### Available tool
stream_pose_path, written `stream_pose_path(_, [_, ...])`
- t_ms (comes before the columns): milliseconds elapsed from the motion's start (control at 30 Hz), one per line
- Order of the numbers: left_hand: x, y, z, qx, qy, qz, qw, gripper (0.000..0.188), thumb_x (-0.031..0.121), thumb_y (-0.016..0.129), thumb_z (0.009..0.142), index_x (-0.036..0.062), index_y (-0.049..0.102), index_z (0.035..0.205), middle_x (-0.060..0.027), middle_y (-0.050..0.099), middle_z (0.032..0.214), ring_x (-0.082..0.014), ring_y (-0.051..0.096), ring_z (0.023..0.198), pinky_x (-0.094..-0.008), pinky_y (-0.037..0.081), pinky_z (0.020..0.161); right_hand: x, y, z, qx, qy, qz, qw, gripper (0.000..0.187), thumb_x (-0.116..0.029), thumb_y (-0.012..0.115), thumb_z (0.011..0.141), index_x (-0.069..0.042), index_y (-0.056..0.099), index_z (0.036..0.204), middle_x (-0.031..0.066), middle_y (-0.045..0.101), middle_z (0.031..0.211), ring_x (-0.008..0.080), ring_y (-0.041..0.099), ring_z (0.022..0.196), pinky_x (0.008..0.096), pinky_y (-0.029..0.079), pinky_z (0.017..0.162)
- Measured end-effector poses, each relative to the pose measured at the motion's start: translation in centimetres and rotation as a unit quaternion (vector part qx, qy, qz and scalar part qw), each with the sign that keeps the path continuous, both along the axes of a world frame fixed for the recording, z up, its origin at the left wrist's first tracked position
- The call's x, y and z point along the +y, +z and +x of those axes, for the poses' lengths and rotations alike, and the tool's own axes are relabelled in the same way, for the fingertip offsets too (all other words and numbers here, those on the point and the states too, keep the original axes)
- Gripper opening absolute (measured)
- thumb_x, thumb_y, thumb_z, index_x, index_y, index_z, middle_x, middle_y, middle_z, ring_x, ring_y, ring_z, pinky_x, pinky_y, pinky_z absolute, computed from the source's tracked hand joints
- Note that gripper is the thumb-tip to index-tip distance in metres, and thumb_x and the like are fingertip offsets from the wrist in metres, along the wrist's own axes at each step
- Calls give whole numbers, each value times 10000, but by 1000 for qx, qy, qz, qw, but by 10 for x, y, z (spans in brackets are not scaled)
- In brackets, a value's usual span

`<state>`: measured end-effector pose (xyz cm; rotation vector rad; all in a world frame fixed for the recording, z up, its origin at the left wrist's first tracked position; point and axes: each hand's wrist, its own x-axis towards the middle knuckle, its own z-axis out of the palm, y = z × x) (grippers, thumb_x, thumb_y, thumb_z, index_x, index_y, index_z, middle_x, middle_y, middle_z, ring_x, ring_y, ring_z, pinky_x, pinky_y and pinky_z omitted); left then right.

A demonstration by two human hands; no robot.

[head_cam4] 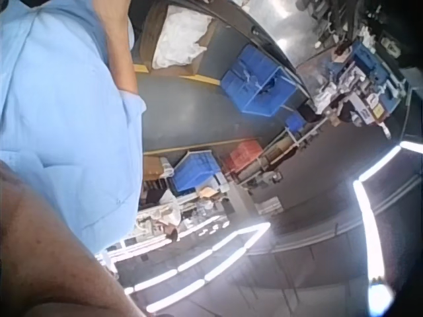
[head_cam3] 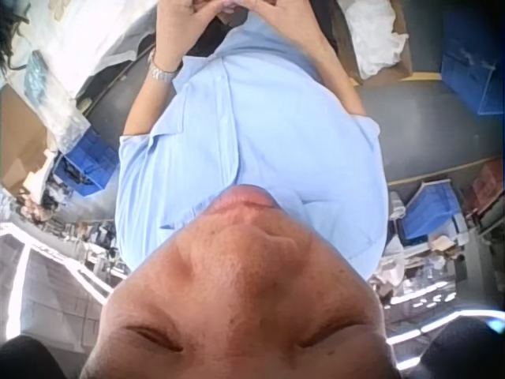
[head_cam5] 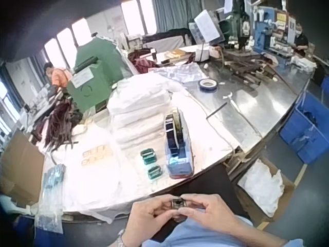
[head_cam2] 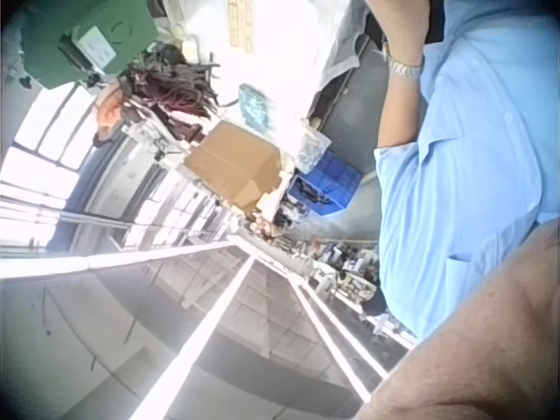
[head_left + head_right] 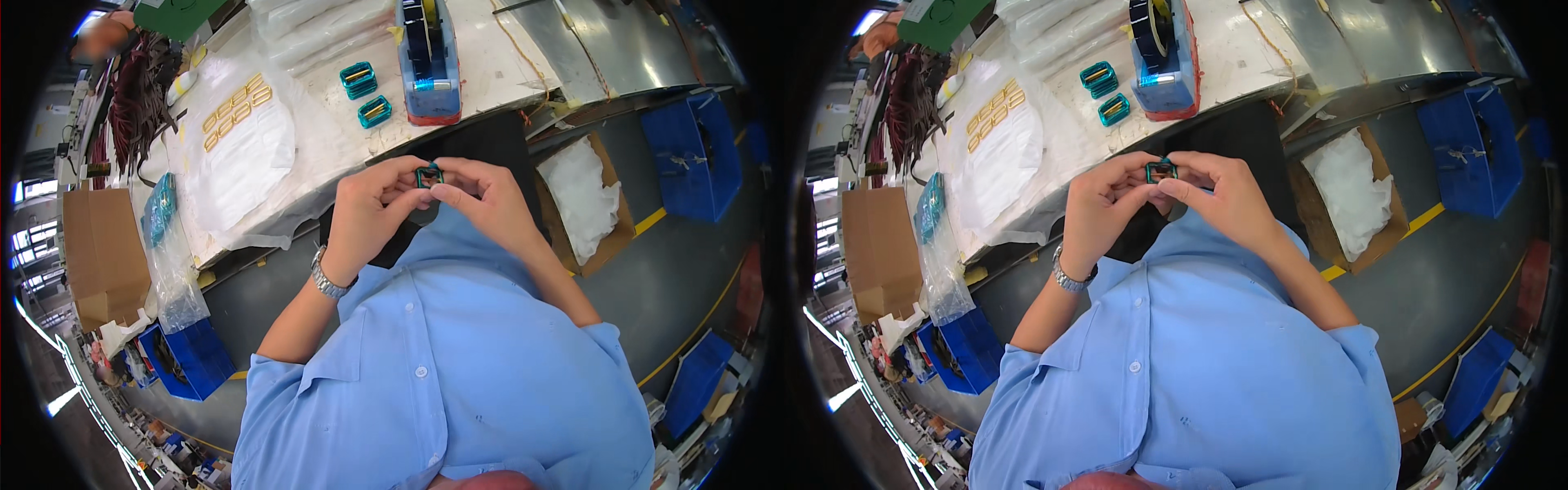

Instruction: Applying protective blue film to metal buckles and packing them into bags and a box for storage or shipping.

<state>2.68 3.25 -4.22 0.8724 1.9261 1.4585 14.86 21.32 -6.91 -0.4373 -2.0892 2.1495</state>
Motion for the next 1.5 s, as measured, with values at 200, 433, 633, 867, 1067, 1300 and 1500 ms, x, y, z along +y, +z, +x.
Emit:
stream_pose_path(200, [-15,-8,15,-99,45,66,992,288,-80,668,997,-70,680,1285,-110,789,1053,-155,780,918,-279,646,842,5,1,-9,75,60,162,982,366,-93,771,971,50,705,1301,168,794,1072,221,776,923,314,595,858])
stream_pose_path(433, [-22,-2,18,-165,101,86,977,275,-85,669,999,-78,661,1274,-132,784,1052,-163,775,907,-301,656,825,-10,6,-19,159,86,321,930,260,-47,718,964,37,722,1209,178,741,960,349,727,879,406,598,772])
stream_pose_path(633, [-28,-13,21,-134,97,65,984,292,-91,667,1001,-89,637,1292,-145,779,1064,-170,769,917,-297,652,803,-9,-5,-20,156,104,307,933,263,-53,707,975,40,722,1220,170,749,939,326,734,861,392,602,769])
stream_pose_path(867, [-23,-2,19,-142,106,113,978,312,-102,678,986,-96,638,1296,-163,770,1054,-187,765,895,-316,656,798,2,17,-20,-18,59,-153,986,251,-170,643,1086,47,745,1162,68,770,893,141,758,787,283,611,749])
stream_pose_path(1067, [-25,-8,21,-42,98,45,993,327,-75,724,960,-52,671,1282,-128,772,1051,-167,764,870,-290,635,784,-11,13,-21,-5,75,9,997,218,-130,641,1084,55,757,1086,88,758,874,118,722,786,260,582,730])
stream_pose_path(1300, [-21,1,4,364,33,37,930,361,61,845,839,36,727,1180,-106,737,1047,-237,727,815,-347,581,708,-8,16,-20,-42,48,6,998,224,-132,630,1087,44,757,1030,72,743,775,109,703,699,258,560,662])
stream_pose_path(1500, [-17,11,-32,365,123,12,923,330,78,878,802,33,755,1104,-113,760,1059,-271,732,908,-360,580,783,-5,16,-29,-18,37,-168,985,286,-204,580,1132,43,715,1183,106,754,872,132,718,761,275,595,735])
